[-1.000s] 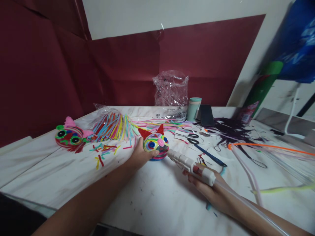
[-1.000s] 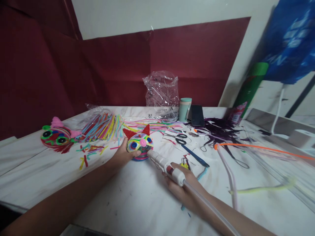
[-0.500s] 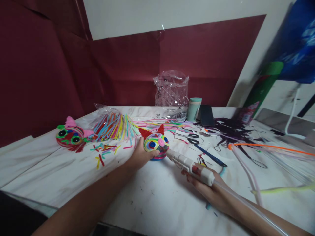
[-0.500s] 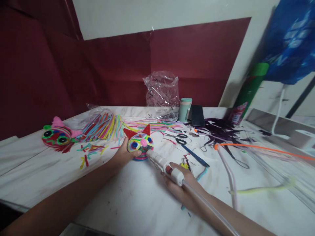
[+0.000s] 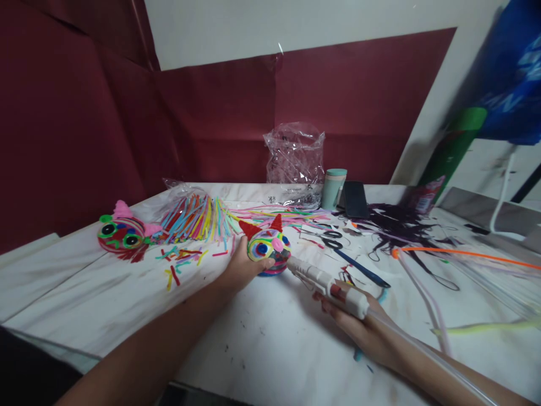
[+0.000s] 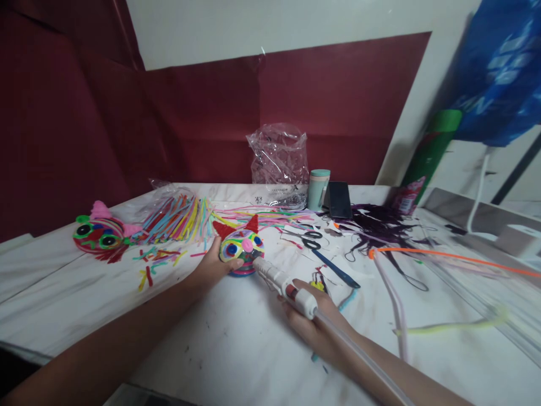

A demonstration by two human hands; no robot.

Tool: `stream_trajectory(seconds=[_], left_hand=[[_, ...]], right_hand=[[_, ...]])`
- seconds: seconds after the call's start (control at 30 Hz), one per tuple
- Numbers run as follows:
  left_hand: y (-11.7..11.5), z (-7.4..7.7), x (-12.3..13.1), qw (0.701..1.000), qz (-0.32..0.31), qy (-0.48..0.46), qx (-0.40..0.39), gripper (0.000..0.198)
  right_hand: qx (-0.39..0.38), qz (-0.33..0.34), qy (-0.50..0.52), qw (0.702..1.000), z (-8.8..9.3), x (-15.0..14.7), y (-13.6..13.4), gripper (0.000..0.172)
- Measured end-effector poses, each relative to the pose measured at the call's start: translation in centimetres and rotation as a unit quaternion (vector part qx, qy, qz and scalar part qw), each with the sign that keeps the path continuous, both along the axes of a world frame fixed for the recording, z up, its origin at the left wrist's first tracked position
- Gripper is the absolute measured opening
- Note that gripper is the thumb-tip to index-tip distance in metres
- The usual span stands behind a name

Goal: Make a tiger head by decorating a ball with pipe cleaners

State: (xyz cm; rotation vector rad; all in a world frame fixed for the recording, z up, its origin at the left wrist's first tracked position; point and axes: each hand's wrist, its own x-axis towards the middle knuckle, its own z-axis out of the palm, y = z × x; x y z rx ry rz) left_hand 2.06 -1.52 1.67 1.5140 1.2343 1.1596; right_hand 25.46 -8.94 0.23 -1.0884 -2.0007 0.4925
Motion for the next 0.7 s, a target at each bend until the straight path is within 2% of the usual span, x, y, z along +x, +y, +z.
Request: stream_trajectory(seconds=[0.27,0.5,0.7], left_hand=[[-0.08,0.1,0.05,0.999,0.002,0.025,0.024,0.051],[-0.34,0.37,0.1,1.0,0.006,0.01,-0.009,0.054],[0.04,-0.12,-0.03,1.0,-0.004,0.014,0.014,0.049]], right_hand=[[-0.019,0.023,0.005,1.0,0.07,0.01,0.02,0.014],[-0.009,-0.001,-0.008,1.0,0.1,-0.09,-0.03,0.016],[-0.018,0.016,-0.009,1.0,-0.06,-0.02,-0.02,0.016]])
